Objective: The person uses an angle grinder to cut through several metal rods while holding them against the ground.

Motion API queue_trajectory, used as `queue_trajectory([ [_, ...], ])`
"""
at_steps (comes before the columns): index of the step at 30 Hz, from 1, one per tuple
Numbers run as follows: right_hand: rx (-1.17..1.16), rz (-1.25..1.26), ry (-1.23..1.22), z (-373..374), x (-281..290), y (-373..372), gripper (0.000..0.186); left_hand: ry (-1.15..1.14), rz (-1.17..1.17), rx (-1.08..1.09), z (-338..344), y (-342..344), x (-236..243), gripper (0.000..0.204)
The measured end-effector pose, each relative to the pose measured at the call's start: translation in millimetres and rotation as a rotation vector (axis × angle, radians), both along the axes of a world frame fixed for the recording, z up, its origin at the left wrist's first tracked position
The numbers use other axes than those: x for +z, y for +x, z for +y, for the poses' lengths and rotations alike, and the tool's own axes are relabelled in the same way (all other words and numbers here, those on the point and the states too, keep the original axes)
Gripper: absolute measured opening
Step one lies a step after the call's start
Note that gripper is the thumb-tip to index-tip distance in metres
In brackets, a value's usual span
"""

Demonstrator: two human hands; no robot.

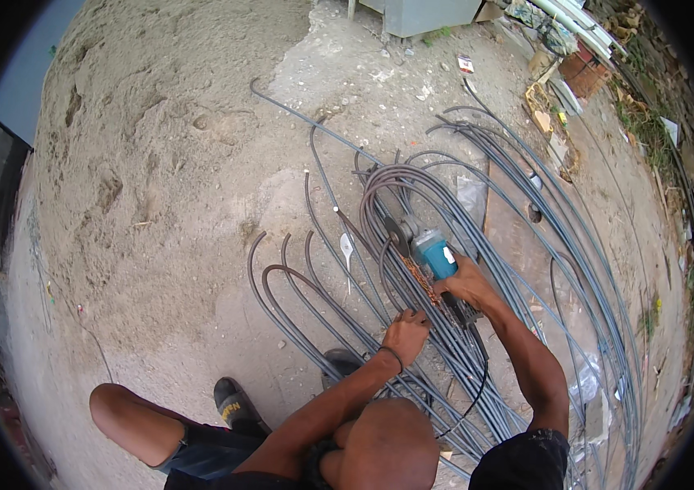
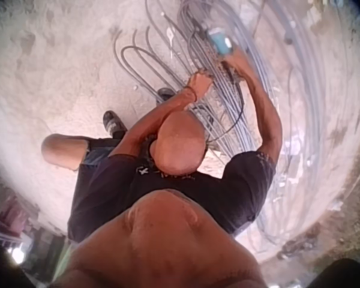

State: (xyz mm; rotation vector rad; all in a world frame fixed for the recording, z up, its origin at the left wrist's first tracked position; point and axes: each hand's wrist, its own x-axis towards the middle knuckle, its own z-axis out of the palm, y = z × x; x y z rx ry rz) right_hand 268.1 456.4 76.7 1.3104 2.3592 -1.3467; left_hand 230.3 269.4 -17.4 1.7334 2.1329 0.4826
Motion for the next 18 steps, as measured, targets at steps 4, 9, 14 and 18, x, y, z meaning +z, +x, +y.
queue_trajectory([
  [4, 0.006, -0.014, 0.002, 0.6, -3.4, 0.4, 0.053, 0.032, 0.000, 0.006, -0.9, -0.1, -0.2, 0.024],
  [9, 0.006, 0.001, -0.009, 5.3, -12.8, 3.7, 0.054, -0.001, 0.020, -0.011, 0.9, 0.3, 0.6, 0.024],
  [14, 0.016, -0.004, 0.003, 1.8, -5.7, 0.3, 0.056, 0.023, 0.035, -0.001, 0.1, 0.3, 2.3, 0.024],
  [18, 0.017, 0.008, -0.015, 0.2, -4.1, -0.2, 0.057, -0.016, 0.039, -0.006, -0.1, -0.3, 0.9, 0.025],
])
